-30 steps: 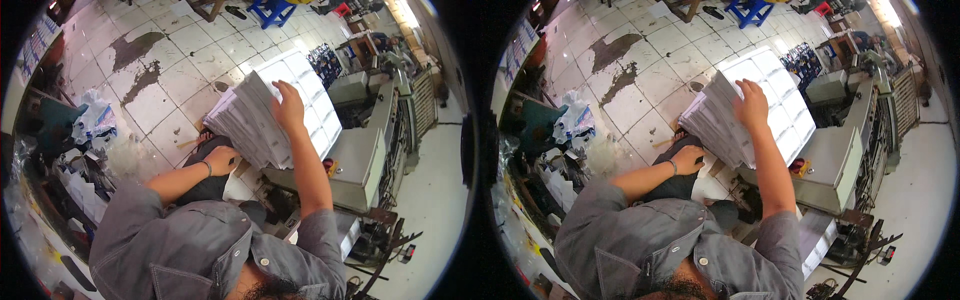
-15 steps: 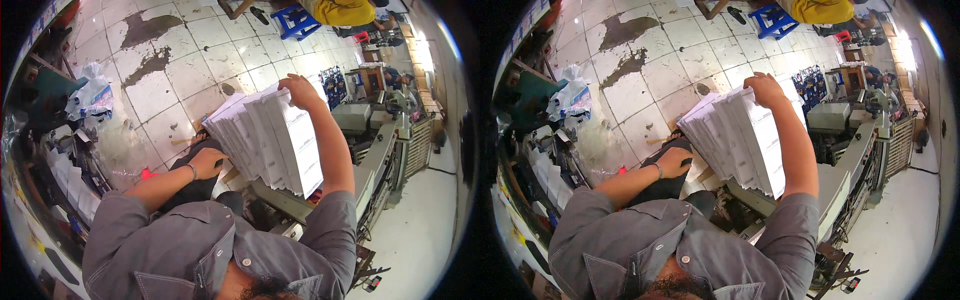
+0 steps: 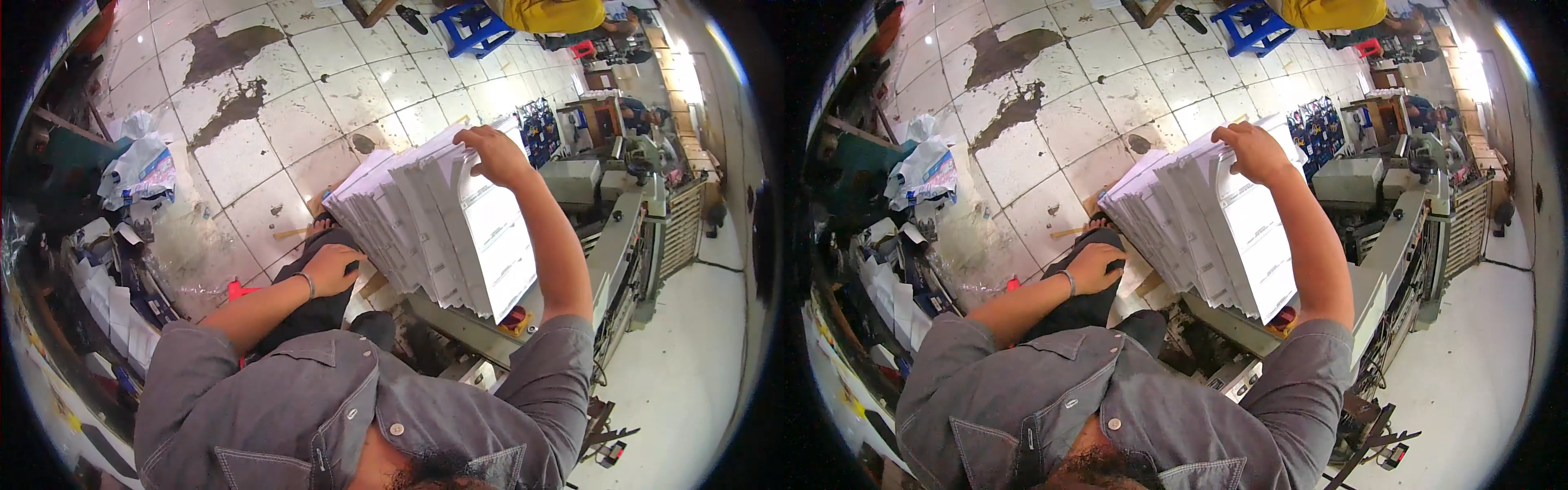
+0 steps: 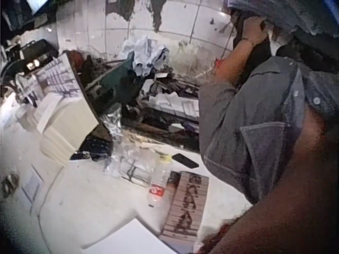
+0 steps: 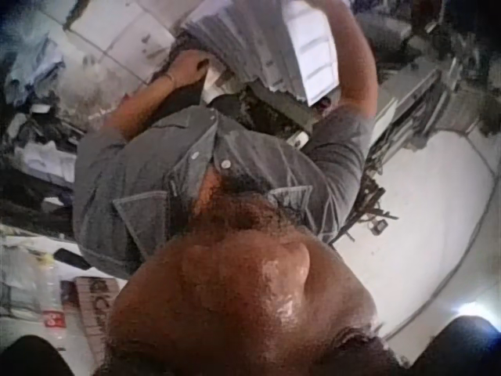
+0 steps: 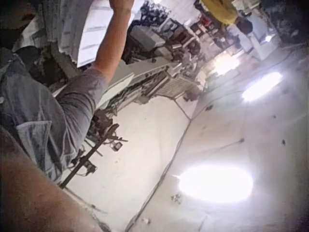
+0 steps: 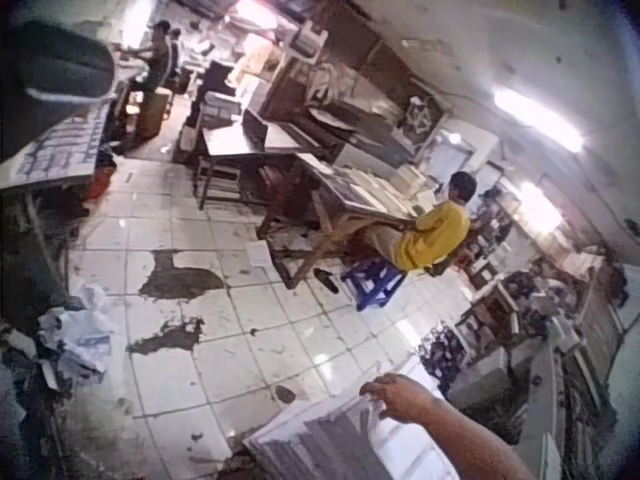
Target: The person straightens stacks of printed paper sheets by tapping them with a wooden block and flips through and separates sheets from stacks of paper on the floor.
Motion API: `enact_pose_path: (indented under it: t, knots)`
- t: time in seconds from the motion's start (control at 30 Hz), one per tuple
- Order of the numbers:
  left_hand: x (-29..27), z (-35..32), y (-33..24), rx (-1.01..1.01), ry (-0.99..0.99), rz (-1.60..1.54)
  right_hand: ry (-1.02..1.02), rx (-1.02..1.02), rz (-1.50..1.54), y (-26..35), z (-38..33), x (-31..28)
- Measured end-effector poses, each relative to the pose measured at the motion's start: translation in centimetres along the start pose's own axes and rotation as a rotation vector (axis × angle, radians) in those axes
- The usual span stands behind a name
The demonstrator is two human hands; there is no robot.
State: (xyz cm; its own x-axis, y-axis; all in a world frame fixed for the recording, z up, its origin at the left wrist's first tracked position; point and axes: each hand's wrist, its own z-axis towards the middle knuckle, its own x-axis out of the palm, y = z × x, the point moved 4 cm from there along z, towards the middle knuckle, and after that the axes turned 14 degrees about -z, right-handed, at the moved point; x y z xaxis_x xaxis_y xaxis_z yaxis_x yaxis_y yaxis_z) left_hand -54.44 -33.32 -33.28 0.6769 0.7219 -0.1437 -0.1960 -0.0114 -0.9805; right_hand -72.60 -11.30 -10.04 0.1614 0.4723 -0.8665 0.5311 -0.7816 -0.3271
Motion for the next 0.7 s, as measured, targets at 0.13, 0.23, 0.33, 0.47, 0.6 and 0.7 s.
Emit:
enact_pose_path:
  t: [0.13, 0.23, 0.33, 0.47, 0.6, 0.7]
  knots:
    - [0.1, -0.4, -1.2, 0.016, -0.039, -0.06, -0.014, -0.117, -0.161, -0.8, -2.0, -1.8]
    - [0.3, -1.1, -1.3, 0.028, -0.052, -0.039, -0.082, -0.079, -0.235, -2.5, -6.4, -3.6]
    - [0.4, -1.9, -1.5, 0.005, -0.065, -0.098, -0.081, 0.028, -0.206, -3.2, -12.9, -8.8]
    - [1.2, -2.1, -2.3, -0.031, -0.049, -0.119, -0.225, 0.186, -0.294, -2.7, -22.5, -16.9]
    - [1.6, -1.0, -7.3, -0.006, -0.089, -0.132, -0.497, 0.439, -0.123, -3.8, -32.1, -22.5]
    - [2.6, 2.8, -14.2, 0.239, -0.174, -0.208, -0.721, 0.63, 0.214, -2.7, -40.5, -26.9]
